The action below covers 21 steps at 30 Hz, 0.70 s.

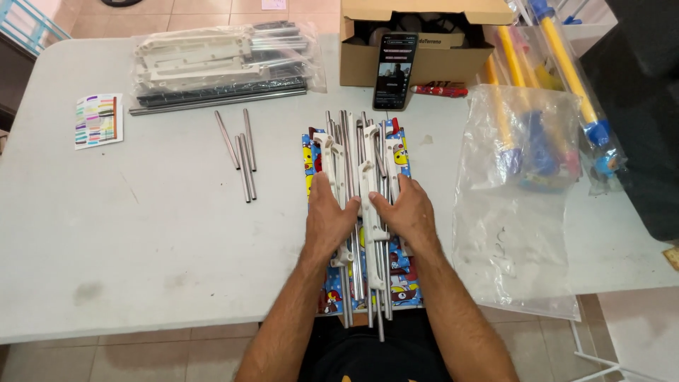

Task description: Disassembling and packing shelf components by inserting metal rods into fabric sleeves and placing them into a plastic bag.

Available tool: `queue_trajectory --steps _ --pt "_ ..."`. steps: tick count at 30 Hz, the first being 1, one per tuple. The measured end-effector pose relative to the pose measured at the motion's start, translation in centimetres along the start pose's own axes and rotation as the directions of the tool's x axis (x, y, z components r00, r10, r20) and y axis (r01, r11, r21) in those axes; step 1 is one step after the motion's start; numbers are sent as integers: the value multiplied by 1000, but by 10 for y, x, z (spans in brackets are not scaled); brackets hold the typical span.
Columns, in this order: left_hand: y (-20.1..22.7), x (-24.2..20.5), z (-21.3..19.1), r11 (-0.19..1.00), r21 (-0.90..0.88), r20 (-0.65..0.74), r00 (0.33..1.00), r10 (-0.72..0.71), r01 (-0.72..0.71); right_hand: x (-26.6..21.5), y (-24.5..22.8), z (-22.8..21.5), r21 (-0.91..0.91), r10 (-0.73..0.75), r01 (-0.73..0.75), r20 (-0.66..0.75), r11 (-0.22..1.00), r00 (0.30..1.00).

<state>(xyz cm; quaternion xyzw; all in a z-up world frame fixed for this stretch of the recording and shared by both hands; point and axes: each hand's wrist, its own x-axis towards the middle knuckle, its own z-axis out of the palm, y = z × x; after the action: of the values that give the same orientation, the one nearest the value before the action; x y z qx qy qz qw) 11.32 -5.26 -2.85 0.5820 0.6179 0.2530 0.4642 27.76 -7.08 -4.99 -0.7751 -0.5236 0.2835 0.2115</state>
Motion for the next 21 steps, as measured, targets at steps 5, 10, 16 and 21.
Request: queue_trajectory --steps 5,10,16,21 --pt "13 -14 -17 991 129 62 998 -26 18 -22 -11 -15 3 24 -24 -23 1000 999" --pt "12 -26 -23 977 210 128 992 0 -27 -32 5 -14 4 6 -6 -18 1000 1000" --pt "-26 -21 -38 976 181 10 993 116 -116 -29 71 2 177 -137 212 -362 961 922" --pt "-96 55 -81 942 222 -436 839 325 -250 -21 83 13 488 77 168 -443 856 893"
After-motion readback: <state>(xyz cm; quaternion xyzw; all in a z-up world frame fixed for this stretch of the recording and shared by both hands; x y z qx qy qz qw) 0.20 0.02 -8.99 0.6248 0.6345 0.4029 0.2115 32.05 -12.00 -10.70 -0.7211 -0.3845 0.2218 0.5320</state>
